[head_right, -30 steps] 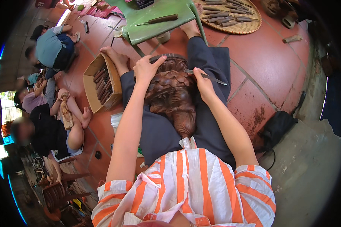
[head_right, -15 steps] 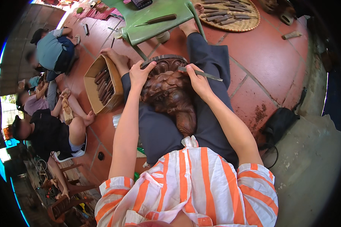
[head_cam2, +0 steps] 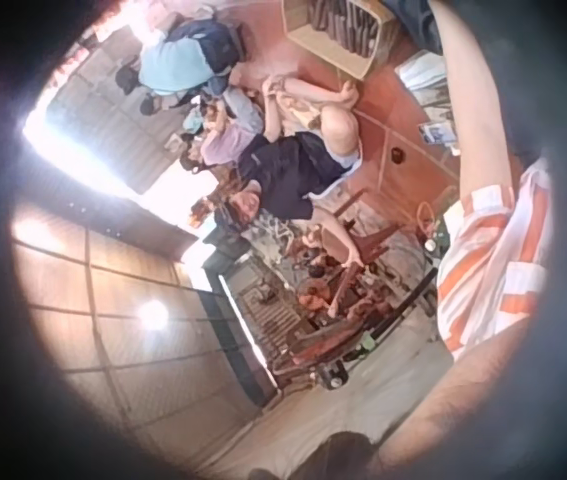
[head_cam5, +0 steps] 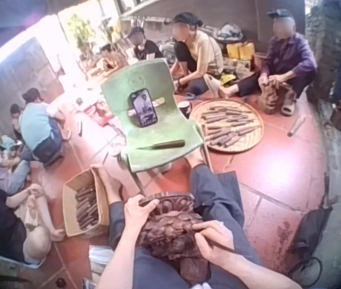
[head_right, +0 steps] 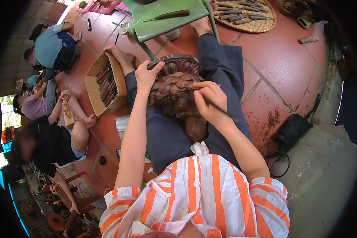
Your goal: The person carves a dark wooden object resting on their lap using a small metal carving tool. They hold the object steady with one hand while using the tool to shape and refine its surface.
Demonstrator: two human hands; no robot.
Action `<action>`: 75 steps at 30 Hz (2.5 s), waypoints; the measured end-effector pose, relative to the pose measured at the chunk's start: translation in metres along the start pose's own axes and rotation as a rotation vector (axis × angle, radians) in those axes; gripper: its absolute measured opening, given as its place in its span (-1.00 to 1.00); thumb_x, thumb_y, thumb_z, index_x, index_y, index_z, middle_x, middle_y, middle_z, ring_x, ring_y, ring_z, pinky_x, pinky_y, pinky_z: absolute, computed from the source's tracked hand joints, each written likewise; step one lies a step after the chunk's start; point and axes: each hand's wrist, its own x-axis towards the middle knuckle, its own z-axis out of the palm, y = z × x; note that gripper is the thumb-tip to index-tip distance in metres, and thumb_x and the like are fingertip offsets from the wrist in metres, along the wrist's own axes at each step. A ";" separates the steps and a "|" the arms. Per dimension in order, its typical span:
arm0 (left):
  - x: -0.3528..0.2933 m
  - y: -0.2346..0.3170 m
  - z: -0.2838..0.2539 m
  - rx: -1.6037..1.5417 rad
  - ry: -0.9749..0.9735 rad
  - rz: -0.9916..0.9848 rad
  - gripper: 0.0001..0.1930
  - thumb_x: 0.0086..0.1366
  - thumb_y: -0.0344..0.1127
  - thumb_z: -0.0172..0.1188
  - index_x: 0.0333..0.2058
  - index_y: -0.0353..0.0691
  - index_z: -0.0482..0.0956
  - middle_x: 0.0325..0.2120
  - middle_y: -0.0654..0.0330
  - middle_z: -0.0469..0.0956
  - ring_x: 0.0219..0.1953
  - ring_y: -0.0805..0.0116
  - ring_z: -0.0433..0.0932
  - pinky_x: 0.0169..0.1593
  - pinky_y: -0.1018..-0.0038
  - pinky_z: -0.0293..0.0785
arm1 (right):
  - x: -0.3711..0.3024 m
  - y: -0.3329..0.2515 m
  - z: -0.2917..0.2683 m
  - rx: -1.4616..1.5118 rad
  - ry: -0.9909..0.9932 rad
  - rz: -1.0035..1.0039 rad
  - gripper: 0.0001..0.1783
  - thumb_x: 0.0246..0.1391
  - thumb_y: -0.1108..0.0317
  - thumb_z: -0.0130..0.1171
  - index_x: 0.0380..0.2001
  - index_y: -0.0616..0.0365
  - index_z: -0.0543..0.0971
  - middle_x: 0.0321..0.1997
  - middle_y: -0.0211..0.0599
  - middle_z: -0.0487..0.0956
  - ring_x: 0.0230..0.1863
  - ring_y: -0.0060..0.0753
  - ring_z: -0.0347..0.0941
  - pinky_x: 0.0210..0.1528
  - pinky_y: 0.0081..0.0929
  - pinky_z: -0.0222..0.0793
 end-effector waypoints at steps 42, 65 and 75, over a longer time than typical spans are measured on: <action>-0.001 0.007 -0.002 -0.081 -0.014 -0.011 -0.39 -0.06 0.16 0.44 -0.57 -0.40 0.50 -0.57 -0.08 0.53 -0.38 -0.11 0.53 -0.26 0.16 0.44 | 0.006 0.010 0.035 0.470 -0.147 0.733 -0.75 0.02 0.32 0.22 -0.55 0.33 0.65 0.30 0.13 0.33 0.37 -0.16 0.17 0.27 -0.35 0.12; 0.000 -0.007 0.006 0.085 0.111 0.151 -0.45 0.03 0.14 0.40 -0.52 -0.34 0.55 -0.67 0.00 0.53 -0.54 0.09 0.58 -0.39 0.29 0.45 | -0.009 0.022 0.023 0.469 -0.168 0.654 -0.79 0.04 0.36 0.19 -0.49 0.34 0.63 0.29 0.03 0.38 0.25 -0.22 0.34 0.21 -0.39 0.20; -0.022 0.001 -0.015 -0.103 0.007 0.182 -0.48 0.12 -0.06 0.37 -0.02 -0.23 0.53 0.05 -0.01 0.45 0.05 0.12 0.44 0.14 0.32 0.32 | -0.024 0.001 -0.002 0.596 -0.070 0.754 -0.87 0.11 0.48 0.13 -0.35 0.38 0.54 -0.32 -0.29 0.61 -0.24 -0.52 0.56 -0.18 -0.63 0.45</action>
